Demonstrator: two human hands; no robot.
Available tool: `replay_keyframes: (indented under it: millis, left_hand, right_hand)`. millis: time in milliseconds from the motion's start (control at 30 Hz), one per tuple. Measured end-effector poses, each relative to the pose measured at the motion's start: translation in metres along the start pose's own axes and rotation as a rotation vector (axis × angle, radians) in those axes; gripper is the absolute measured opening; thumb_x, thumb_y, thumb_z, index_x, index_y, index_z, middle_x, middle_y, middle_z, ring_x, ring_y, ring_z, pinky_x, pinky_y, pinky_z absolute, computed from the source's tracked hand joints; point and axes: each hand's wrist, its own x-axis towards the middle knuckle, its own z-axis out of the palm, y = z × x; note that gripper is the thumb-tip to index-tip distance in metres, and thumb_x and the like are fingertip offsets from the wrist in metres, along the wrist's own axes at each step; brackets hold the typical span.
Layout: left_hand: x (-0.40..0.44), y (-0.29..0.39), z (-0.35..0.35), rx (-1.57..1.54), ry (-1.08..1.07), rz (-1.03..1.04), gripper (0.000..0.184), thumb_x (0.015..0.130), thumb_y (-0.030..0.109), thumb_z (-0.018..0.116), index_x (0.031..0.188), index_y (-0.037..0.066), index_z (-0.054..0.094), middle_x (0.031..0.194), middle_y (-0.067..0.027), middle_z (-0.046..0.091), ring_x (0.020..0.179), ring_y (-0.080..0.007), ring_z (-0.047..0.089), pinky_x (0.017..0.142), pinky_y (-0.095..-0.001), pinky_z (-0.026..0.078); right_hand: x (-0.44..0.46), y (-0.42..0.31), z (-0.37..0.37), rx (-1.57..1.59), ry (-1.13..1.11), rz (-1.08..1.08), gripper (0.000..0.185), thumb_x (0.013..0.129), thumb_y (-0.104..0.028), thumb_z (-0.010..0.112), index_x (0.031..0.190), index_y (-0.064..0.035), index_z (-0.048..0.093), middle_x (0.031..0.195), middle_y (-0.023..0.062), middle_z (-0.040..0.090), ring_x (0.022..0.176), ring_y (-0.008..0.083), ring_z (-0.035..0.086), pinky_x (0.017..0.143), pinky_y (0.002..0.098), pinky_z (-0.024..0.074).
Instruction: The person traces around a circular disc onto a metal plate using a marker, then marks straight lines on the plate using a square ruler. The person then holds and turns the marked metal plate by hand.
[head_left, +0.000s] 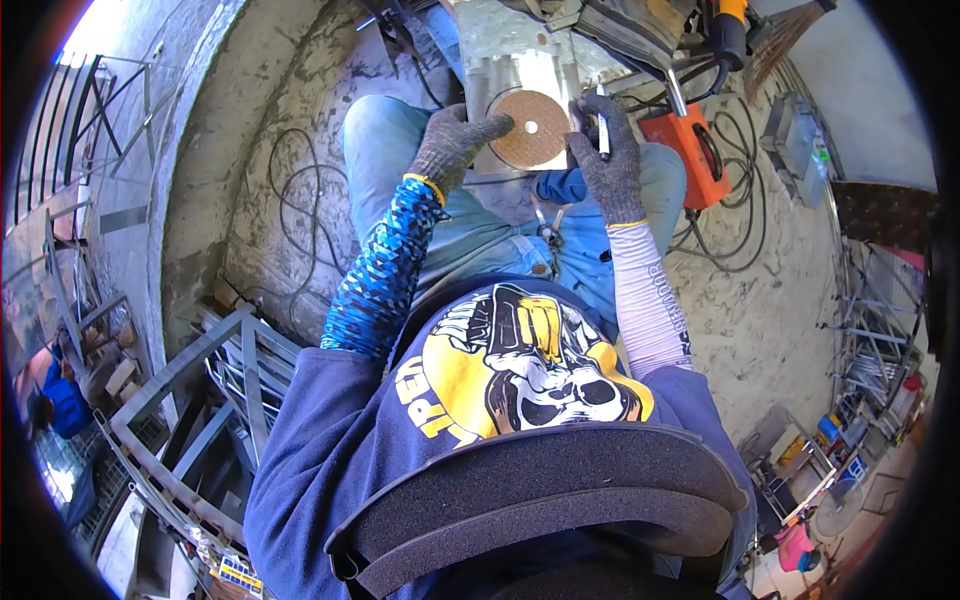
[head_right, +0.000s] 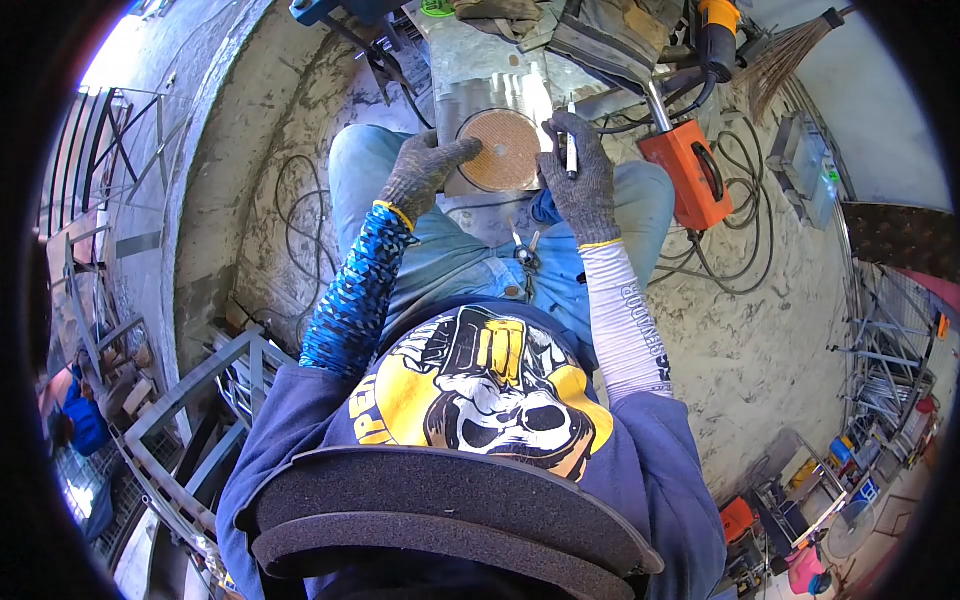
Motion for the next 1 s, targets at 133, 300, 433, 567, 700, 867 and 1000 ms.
replay_keyframes:
  millis: [133,300,433,567,700,867,1000]
  left_hand:
    - [-0.002,0.006,0.002,0.097,0.027,0.029,0.046,0.079,0.029,0.084,0.109,-0.004,0.070,0.089,-0.0089,0.071,0.073,-0.0142,0.063,0.063,-0.0299,0.051]
    - [-0.003,0.010,0.002,0.196,0.050,0.037,0.047,0.079,0.028,0.084,0.109,-0.005,0.070,0.092,-0.0117,0.072,0.075,-0.0159,0.064,0.067,-0.0312,0.052]
    - [-0.003,0.010,0.002,0.191,0.053,0.058,0.047,0.079,0.028,0.084,0.110,-0.005,0.069,0.093,-0.0129,0.072,0.079,-0.0175,0.065,0.071,-0.0325,0.053]
    - [-0.001,0.008,0.002,0.203,0.056,0.033,0.048,0.079,0.027,0.084,0.111,-0.005,0.069,0.095,-0.0131,0.072,0.081,-0.0178,0.065,0.072,-0.0323,0.053]
    - [-0.007,0.016,0.004,0.224,0.049,0.031,0.049,0.079,0.027,0.084,0.112,-0.006,0.069,0.096,-0.0133,0.072,0.082,-0.0180,0.066,0.073,-0.0325,0.053]
    - [-0.006,0.015,0.003,0.242,0.052,0.041,0.048,0.079,0.027,0.083,0.112,-0.006,0.069,0.096,-0.0135,0.073,0.083,-0.0183,0.066,0.074,-0.0327,0.053]
    - [-0.005,0.013,0.004,0.198,0.039,0.052,0.048,0.080,0.027,0.083,0.112,-0.006,0.069,0.097,-0.0134,0.073,0.084,-0.0180,0.066,0.075,-0.0325,0.053]
  right_hand:
    - [0.000,-0.001,0.001,0.018,0.000,0.006,0.050,0.077,0.000,0.076,0.123,-0.0075,0.057,0.123,0.0119,0.063,0.114,0.0255,0.065,0.094,0.0366,0.0534]
    - [0.000,-0.003,0.002,0.017,0.001,-0.009,0.051,0.077,0.000,0.076,0.123,-0.0076,0.057,0.123,0.0121,0.063,0.112,0.0251,0.067,0.092,0.0358,0.0544]
    - [0.000,-0.006,0.001,0.015,0.005,-0.015,0.051,0.077,0.001,0.076,0.123,-0.0077,0.057,0.123,0.0122,0.063,0.113,0.0253,0.066,0.093,0.0359,0.0543]
    - [0.001,-0.007,0.000,-0.019,0.006,-0.039,0.050,0.078,0.001,0.075,0.123,-0.0077,0.057,0.123,0.0119,0.063,0.114,0.0253,0.066,0.093,0.0361,0.0541]
    - [0.001,-0.008,-0.001,0.019,-0.006,-0.009,0.050,0.077,0.001,0.075,0.123,-0.0077,0.057,0.123,0.0119,0.063,0.114,0.0252,0.066,0.094,0.0362,0.0538]
    - [0.001,0.000,0.001,0.001,0.005,-0.022,0.050,0.077,0.000,0.075,0.123,-0.0076,0.057,0.123,0.0115,0.063,0.114,0.0253,0.066,0.093,0.0361,0.0540]
    - [0.000,0.000,0.002,0.010,0.012,-0.027,0.050,0.078,0.000,0.075,0.123,-0.0075,0.057,0.123,0.0115,0.063,0.113,0.0247,0.066,0.093,0.0358,0.0543]
